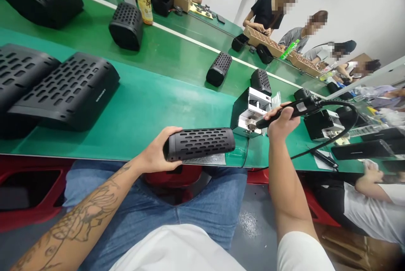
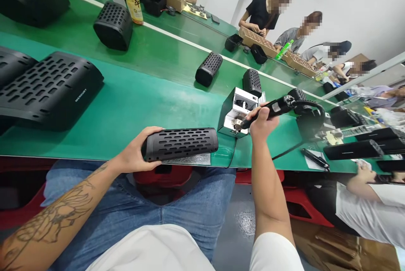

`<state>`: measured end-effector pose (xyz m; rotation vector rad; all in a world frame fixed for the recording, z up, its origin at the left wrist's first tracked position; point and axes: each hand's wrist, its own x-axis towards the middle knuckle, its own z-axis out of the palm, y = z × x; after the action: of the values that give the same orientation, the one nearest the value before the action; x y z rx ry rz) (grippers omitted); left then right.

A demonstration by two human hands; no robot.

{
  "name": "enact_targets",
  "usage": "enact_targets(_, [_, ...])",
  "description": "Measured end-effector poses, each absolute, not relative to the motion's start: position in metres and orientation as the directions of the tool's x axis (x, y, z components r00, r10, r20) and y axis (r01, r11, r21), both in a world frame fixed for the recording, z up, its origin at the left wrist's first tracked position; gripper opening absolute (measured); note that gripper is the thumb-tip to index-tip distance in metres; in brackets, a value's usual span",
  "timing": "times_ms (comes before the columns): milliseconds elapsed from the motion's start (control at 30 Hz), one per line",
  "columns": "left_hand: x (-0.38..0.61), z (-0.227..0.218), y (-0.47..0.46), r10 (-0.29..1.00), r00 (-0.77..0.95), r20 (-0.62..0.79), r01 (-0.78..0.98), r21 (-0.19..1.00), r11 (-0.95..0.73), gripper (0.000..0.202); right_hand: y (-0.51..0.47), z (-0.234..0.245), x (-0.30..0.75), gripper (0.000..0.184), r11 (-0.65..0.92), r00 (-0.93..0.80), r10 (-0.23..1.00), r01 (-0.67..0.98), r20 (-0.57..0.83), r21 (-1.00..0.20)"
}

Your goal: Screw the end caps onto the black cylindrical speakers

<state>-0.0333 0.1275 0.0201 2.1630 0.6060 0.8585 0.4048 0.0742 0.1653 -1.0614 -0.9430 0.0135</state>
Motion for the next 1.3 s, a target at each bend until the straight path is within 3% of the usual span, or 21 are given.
enact_targets(167, [-0.033,0.02,0.124,0.659,0.686,0.308,0.203,0.789,-0.581,0.119,0.065,0.149,0.398,0.065,0.502,0.604,0.509,0.371,0.613,-0.782])
enact_targets(400, [-0.03,0.025,0.122,0.652,0.7,0.29,0.168,0.821,-0.545,0.124,0.018,0.191,0.328,0.062,0.618,0.583,0.525,0.24,0.62,-0.749])
enact_targets(733, [-0.027,0.03,0.117,0.68,0.685,0.263,0.168,0.85,-0.499,0.121,-0.003,0.189,0.229,0.06,0.61,0.349,0.725,0.075,0.594,-0.789])
enact_targets(1100, [-0.026,0.028,0.116,0.679,0.677,0.283,0.15,0.851,-0.504,0.119,0.019,0.172,0.219,0.062,0.538,0.317,0.803,-0.021,0.505,-0.843])
enact_targets(1300, [-0.025,0.029,0.118,0.675,0.673,0.303,0.142,0.843,-0.519,0.12,0.02,0.173,0.22,0.051,0.562,0.13,0.825,-0.079,0.55,-0.823])
